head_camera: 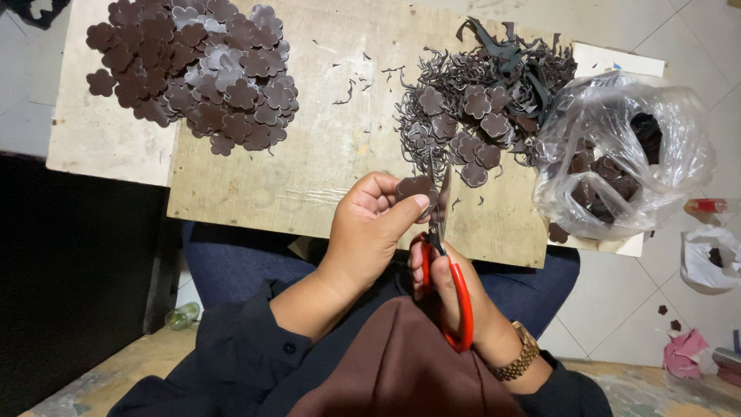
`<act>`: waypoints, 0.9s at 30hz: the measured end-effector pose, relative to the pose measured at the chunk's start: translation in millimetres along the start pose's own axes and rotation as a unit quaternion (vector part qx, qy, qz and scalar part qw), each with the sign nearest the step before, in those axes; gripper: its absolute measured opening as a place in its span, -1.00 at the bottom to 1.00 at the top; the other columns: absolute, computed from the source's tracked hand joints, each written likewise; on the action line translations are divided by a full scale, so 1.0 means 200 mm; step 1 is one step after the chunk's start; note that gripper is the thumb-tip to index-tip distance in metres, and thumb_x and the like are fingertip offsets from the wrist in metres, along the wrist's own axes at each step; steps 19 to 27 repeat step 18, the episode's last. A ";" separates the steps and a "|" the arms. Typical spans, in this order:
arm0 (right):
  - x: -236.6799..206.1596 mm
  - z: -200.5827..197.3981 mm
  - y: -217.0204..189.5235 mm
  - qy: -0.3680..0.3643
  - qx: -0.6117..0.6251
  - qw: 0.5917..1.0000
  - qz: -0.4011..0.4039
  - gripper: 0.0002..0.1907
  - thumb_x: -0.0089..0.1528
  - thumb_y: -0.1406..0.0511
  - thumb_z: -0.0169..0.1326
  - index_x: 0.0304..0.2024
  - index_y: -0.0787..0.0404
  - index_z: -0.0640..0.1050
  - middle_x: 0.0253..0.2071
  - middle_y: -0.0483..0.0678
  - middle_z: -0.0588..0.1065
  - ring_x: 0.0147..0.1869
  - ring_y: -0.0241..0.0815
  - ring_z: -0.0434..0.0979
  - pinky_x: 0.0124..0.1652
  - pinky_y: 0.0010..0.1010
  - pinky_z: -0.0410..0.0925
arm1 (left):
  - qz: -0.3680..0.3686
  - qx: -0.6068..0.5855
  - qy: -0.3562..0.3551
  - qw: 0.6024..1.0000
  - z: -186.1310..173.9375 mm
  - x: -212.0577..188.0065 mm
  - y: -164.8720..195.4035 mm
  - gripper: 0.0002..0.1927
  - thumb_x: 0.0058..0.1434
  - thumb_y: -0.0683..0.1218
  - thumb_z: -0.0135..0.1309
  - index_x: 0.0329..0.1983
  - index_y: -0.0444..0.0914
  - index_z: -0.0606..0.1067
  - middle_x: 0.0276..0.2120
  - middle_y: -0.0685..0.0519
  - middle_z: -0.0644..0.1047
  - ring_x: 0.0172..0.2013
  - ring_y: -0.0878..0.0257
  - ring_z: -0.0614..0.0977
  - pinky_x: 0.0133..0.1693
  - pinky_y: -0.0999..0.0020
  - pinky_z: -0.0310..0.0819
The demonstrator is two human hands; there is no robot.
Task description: The person trims the edges of dark brown flower-shaped leather pieces using red-handled scissors. They pick up each piece, trim its perimeter, and place it into a growing pile on the table. The process is repeated continuously throughout the clip.
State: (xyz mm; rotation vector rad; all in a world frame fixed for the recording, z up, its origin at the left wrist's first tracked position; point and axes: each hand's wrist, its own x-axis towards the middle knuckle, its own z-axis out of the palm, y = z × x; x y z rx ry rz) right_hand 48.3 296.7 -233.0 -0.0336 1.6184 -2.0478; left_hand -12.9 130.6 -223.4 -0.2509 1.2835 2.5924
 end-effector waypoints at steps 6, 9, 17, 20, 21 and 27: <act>0.01 0.02 0.01 -0.006 0.059 0.998 0.007 -0.45 0.41 -0.13 -0.19 -0.17 0.24 0.36 -0.35 -0.16 0.26 -0.32 -0.33 0.25 -0.29 -0.50 0.26 | 0.008 -0.015 0.002 1.000 0.01 0.00 -0.02 -0.87 0.30 -0.27 0.14 -0.16 -0.33 0.42 -0.24 -0.03 0.63 -0.24 0.32 0.66 -0.12 0.41 0.60; 0.01 0.02 0.02 -0.010 0.080 0.997 0.010 -0.47 0.41 -0.12 -0.17 -0.18 0.22 0.35 -0.37 -0.18 0.23 -0.35 -0.34 0.19 -0.33 -0.51 0.21 | 0.011 -0.001 0.001 1.000 0.00 0.01 -0.03 -0.88 0.31 -0.27 0.14 -0.15 -0.34 0.43 -0.25 -0.03 0.63 -0.24 0.32 0.66 -0.12 0.41 0.60; -0.01 -0.01 0.02 -0.003 0.062 0.998 0.023 -0.51 0.40 -0.09 -0.13 -0.20 0.20 0.35 -0.43 -0.19 0.21 -0.43 -0.37 0.12 -0.44 -0.54 0.10 | -0.001 -0.010 0.001 1.000 -0.03 0.01 -0.02 -0.85 0.28 -0.27 0.15 -0.14 -0.34 0.43 -0.23 -0.03 0.63 -0.22 0.31 0.65 -0.09 0.40 0.59; -0.01 -0.01 0.02 -0.004 0.075 0.997 0.031 -0.51 0.40 -0.09 -0.12 -0.20 0.20 0.34 -0.43 -0.19 0.21 -0.44 -0.37 0.11 -0.44 -0.54 0.10 | 0.001 -0.010 0.000 1.000 -0.04 0.01 -0.03 -0.85 0.28 -0.27 0.16 -0.13 -0.34 0.44 -0.23 -0.03 0.63 -0.22 0.31 0.65 -0.08 0.40 0.59; -0.01 -0.01 0.02 -0.004 0.075 0.997 0.031 -0.51 0.40 -0.09 -0.12 -0.20 0.20 0.34 -0.43 -0.19 0.21 -0.44 -0.37 0.11 -0.44 -0.54 0.10 | 0.001 -0.010 0.000 1.000 -0.04 0.01 -0.03 -0.85 0.28 -0.27 0.16 -0.13 -0.34 0.44 -0.23 -0.03 0.63 -0.22 0.31 0.65 -0.08 0.40 0.59; -0.01 -0.01 0.02 -0.004 0.075 0.997 0.031 -0.51 0.40 -0.09 -0.12 -0.20 0.20 0.34 -0.43 -0.19 0.21 -0.44 -0.37 0.11 -0.44 -0.54 0.10 | 0.001 -0.010 0.000 1.000 -0.04 0.01 -0.03 -0.85 0.28 -0.27 0.16 -0.13 -0.34 0.44 -0.23 -0.03 0.63 -0.22 0.31 0.65 -0.08 0.40 0.59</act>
